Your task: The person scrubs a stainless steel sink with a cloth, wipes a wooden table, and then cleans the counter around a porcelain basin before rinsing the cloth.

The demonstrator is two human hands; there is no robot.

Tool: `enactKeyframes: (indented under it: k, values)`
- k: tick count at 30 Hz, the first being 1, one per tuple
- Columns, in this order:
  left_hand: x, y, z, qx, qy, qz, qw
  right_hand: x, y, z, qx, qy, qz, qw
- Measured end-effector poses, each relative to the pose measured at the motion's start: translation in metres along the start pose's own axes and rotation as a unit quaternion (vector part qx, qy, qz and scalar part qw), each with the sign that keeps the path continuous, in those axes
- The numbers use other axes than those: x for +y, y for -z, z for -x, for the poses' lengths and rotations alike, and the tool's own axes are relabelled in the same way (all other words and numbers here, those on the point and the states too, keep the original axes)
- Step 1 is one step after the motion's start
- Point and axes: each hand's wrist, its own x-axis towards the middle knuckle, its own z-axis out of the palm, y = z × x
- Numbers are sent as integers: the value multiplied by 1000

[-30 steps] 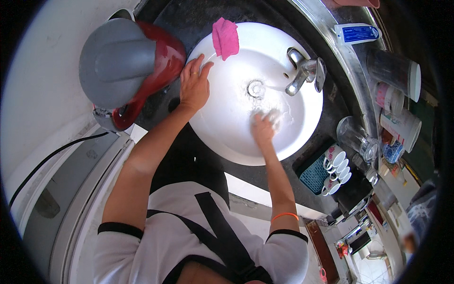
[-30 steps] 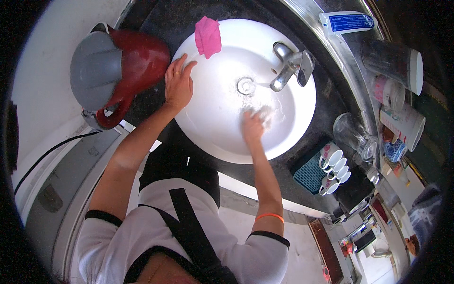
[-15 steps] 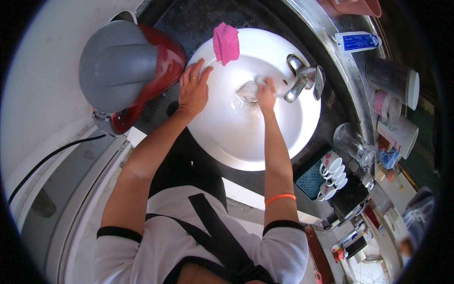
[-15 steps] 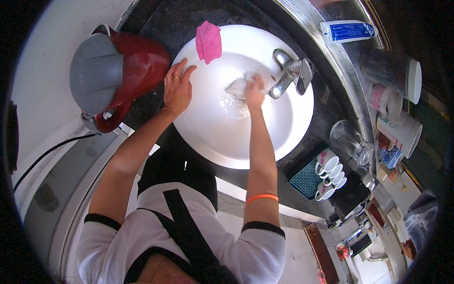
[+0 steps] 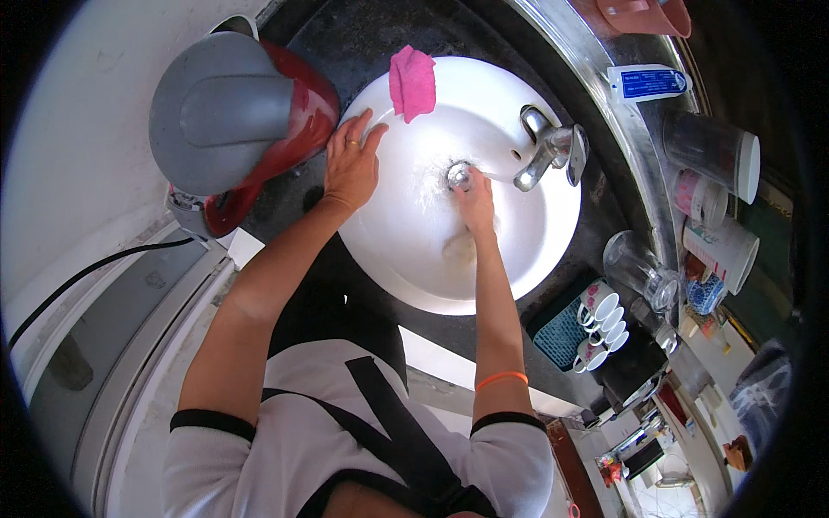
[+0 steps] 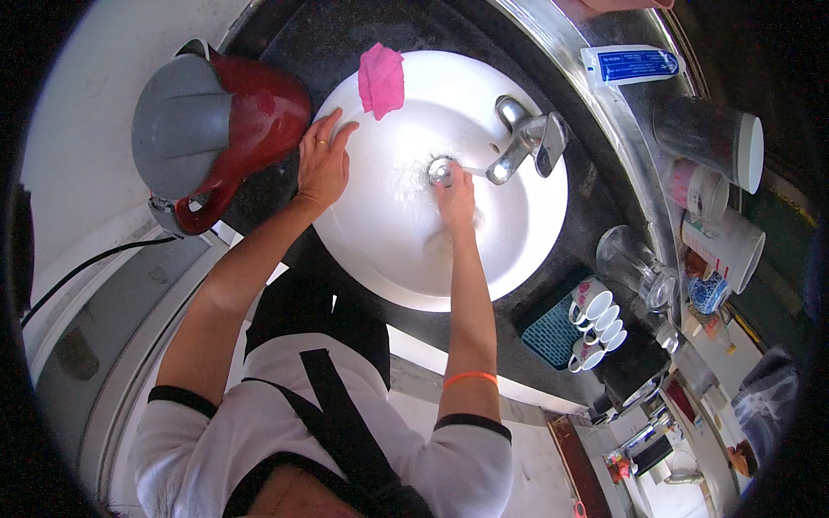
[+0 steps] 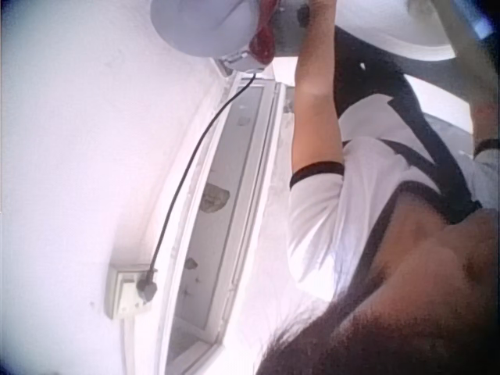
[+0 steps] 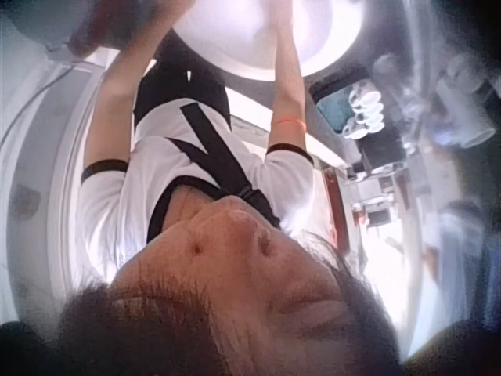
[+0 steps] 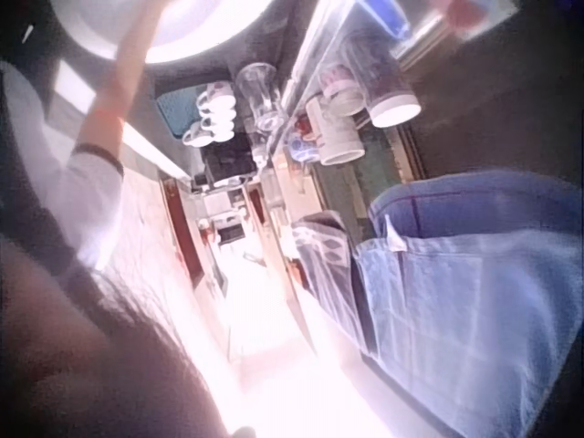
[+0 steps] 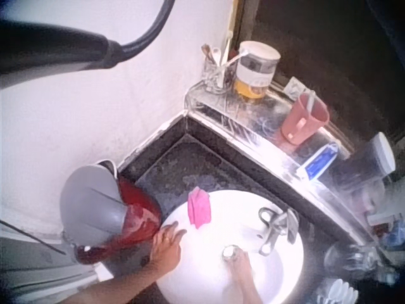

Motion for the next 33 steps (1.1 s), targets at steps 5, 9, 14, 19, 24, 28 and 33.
enactKeyframes:
  k: [5, 9, 14, 19, 24, 28, 33]
  values:
    - [0, 0, 0, 5, -3, 5, 1000, -9, -16, -17, -11, -92, -41, 995]
    - [-3, -6, 0, 19, -2, 8, 1000, -8, -4, -1, 42, -85, -117, 989]
    - [-3, -4, 1, 8, 0, 19, 1000, -13, -2, -1, 55, -69, -136, 987]
    - [-2, -4, 0, 15, 0, 13, 1000, -22, 6, -5, 48, -142, -146, 978]
    - [-1, -4, 0, 8, 0, 8, 1000, -15, 8, 4, 33, -157, -182, 970]
    - [-3, -4, 1, 16, -4, 11, 1000, -8, 5, 2, 37, -125, -194, 972]
    - [-3, -4, 0, 16, 0, 15, 1000, -10, 7, 4, 28, -136, -208, 968]
